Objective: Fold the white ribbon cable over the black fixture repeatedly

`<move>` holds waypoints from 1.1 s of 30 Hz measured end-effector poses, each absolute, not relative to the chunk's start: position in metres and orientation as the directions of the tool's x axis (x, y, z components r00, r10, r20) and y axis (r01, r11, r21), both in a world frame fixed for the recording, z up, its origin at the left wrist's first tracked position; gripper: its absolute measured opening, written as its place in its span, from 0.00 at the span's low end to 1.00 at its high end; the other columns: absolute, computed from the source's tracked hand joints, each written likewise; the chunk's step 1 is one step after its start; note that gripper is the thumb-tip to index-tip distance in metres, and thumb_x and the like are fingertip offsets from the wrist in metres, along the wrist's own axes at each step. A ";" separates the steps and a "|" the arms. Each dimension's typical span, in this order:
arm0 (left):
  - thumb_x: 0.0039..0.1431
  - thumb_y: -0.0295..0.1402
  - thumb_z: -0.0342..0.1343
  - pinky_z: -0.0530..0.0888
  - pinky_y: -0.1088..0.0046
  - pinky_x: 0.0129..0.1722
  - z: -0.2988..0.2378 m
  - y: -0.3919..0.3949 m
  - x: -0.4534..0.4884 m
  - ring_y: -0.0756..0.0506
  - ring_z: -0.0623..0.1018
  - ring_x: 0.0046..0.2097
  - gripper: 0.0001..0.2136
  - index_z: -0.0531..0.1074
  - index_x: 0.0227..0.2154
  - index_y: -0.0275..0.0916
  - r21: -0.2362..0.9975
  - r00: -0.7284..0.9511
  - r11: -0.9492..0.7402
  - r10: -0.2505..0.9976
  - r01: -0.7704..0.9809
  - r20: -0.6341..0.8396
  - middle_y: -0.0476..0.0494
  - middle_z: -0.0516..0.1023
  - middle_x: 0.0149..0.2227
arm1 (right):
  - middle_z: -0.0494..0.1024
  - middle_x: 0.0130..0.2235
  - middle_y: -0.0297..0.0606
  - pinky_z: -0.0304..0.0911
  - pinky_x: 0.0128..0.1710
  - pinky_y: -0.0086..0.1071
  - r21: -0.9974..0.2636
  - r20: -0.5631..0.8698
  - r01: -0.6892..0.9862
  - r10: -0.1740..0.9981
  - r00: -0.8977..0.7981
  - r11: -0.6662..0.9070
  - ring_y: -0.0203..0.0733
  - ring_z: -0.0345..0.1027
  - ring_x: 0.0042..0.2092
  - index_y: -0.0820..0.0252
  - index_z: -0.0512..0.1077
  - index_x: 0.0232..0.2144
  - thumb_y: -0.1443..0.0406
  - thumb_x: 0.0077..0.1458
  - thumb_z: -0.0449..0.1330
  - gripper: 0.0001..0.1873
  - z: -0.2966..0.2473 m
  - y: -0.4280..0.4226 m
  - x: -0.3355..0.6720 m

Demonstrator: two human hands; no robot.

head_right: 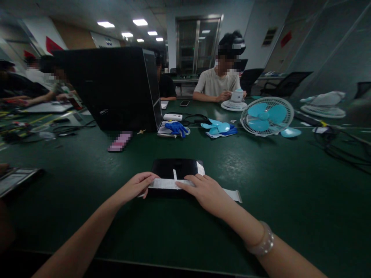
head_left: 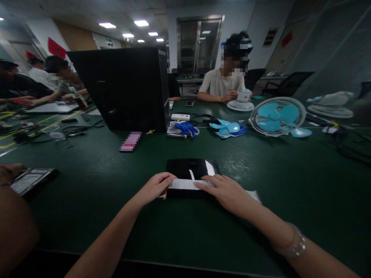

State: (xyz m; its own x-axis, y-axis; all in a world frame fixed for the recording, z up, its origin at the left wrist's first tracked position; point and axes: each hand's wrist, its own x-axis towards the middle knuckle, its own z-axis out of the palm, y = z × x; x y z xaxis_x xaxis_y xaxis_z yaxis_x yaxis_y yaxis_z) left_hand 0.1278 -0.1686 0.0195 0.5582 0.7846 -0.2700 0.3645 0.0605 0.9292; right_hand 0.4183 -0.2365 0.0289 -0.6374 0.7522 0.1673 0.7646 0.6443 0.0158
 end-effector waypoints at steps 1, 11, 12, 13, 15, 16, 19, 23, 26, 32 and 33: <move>0.64 0.46 0.48 0.62 0.77 0.22 0.020 -0.168 0.127 0.53 0.68 0.23 0.18 0.71 0.46 0.37 0.925 0.541 0.049 0.799 0.376 -0.262 0.51 0.71 0.27 | 0.68 0.60 0.43 0.66 0.48 0.49 0.020 0.177 0.770 0.756 -0.630 0.638 0.51 0.67 0.54 0.43 0.56 0.65 0.73 0.60 0.49 0.34 0.027 -0.235 0.420; 0.60 0.44 0.53 0.68 0.70 0.32 0.027 -0.174 0.129 0.45 0.74 0.36 0.16 0.76 0.43 0.40 0.744 0.469 -0.204 0.868 0.636 -0.162 0.41 0.76 0.43 | 0.66 0.60 0.43 0.64 0.50 0.50 0.004 0.093 0.782 0.778 -0.621 0.624 0.52 0.65 0.54 0.44 0.61 0.63 0.74 0.57 0.50 0.34 0.029 -0.235 0.417; 0.59 0.44 0.54 0.68 0.70 0.32 0.027 -0.175 0.129 0.45 0.74 0.36 0.16 0.77 0.42 0.40 0.729 0.465 -0.217 0.872 0.649 -0.154 0.41 0.76 0.42 | 0.67 0.60 0.43 0.64 0.49 0.50 -0.005 0.091 0.782 0.779 -0.620 0.623 0.52 0.66 0.54 0.45 0.62 0.63 0.73 0.57 0.51 0.32 0.031 -0.235 0.416; 0.59 0.44 0.54 0.67 0.70 0.32 0.026 -0.175 0.130 0.45 0.73 0.36 0.16 0.77 0.42 0.40 0.718 0.462 -0.222 0.873 0.659 -0.154 0.41 0.76 0.41 | 0.67 0.60 0.43 0.65 0.49 0.49 -0.018 0.090 0.784 0.782 -0.617 0.621 0.52 0.66 0.53 0.46 0.63 0.62 0.71 0.58 0.51 0.31 0.033 -0.236 0.414; 0.58 0.44 0.54 0.66 0.71 0.31 0.024 -0.174 0.130 0.45 0.73 0.34 0.16 0.77 0.42 0.41 0.695 0.452 -0.227 0.878 0.682 -0.158 0.42 0.75 0.40 | 0.68 0.59 0.43 0.63 0.51 0.50 -0.044 0.094 0.787 0.787 -0.610 0.616 0.52 0.65 0.54 0.47 0.65 0.61 0.65 0.61 0.52 0.26 0.036 -0.238 0.412; 0.58 0.44 0.55 0.66 0.71 0.31 0.024 -0.174 0.129 0.45 0.73 0.34 0.16 0.77 0.42 0.41 0.684 0.448 -0.230 0.880 0.693 -0.158 0.43 0.75 0.39 | 0.68 0.59 0.43 0.61 0.53 0.52 -0.054 0.101 0.787 0.787 -0.609 0.615 0.52 0.64 0.55 0.48 0.65 0.61 0.62 0.62 0.52 0.24 0.037 -0.238 0.411; 0.58 0.45 0.55 0.66 0.71 0.30 0.023 -0.173 0.128 0.45 0.73 0.34 0.16 0.76 0.42 0.42 0.662 0.447 -0.249 0.883 0.707 -0.146 0.43 0.75 0.38 | 0.64 0.63 0.40 0.51 0.60 0.57 -0.063 0.127 0.780 0.780 -0.613 0.623 0.54 0.56 0.62 0.46 0.66 0.60 0.56 0.64 0.50 0.23 0.038 -0.238 0.410; 0.59 0.46 0.54 0.65 0.71 0.29 0.023 -0.172 0.128 0.45 0.74 0.33 0.16 0.76 0.43 0.42 0.665 0.462 -0.249 0.872 0.704 -0.163 0.44 0.75 0.36 | 0.56 0.68 0.40 0.45 0.63 0.60 -0.075 0.127 0.775 0.776 -0.617 0.628 0.55 0.47 0.67 0.45 0.59 0.64 0.53 0.65 0.50 0.27 0.034 -0.237 0.411; 0.60 0.46 0.53 0.65 0.72 0.28 0.025 -0.174 0.128 0.45 0.74 0.32 0.16 0.75 0.43 0.42 0.675 0.455 -0.218 0.869 0.705 -0.195 0.45 0.76 0.35 | 0.54 0.68 0.40 0.44 0.63 0.61 -0.083 0.088 0.770 0.775 -0.626 0.632 0.56 0.44 0.68 0.45 0.60 0.64 0.52 0.65 0.49 0.26 0.031 -0.237 0.410; 0.61 0.48 0.50 0.66 0.71 0.31 0.028 -0.173 0.128 0.44 0.75 0.34 0.18 0.75 0.42 0.40 0.687 0.424 -0.217 0.894 0.694 -0.145 0.44 0.77 0.35 | 0.49 0.69 0.40 0.41 0.65 0.59 -0.157 0.074 0.769 0.784 -0.617 0.620 0.53 0.41 0.69 0.46 0.52 0.67 0.51 0.64 0.51 0.31 0.033 -0.235 0.415; 0.62 0.49 0.49 0.67 0.70 0.32 0.028 -0.173 0.128 0.44 0.75 0.34 0.19 0.75 0.42 0.40 0.688 0.414 -0.220 0.901 0.692 -0.129 0.44 0.77 0.35 | 0.47 0.70 0.40 0.40 0.65 0.58 -0.177 0.073 0.773 0.792 -0.606 0.609 0.53 0.40 0.69 0.47 0.49 0.68 0.50 0.64 0.51 0.34 0.033 -0.233 0.418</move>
State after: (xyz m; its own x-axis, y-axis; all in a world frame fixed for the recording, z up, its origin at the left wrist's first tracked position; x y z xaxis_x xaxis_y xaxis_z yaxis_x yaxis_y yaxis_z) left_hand 0.1278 -0.1728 0.0285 0.4140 0.9012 -0.1286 0.6920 -0.2197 0.6877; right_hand 0.4181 -0.2334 0.0334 -0.6065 0.7918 0.0726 0.7735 0.6086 -0.1769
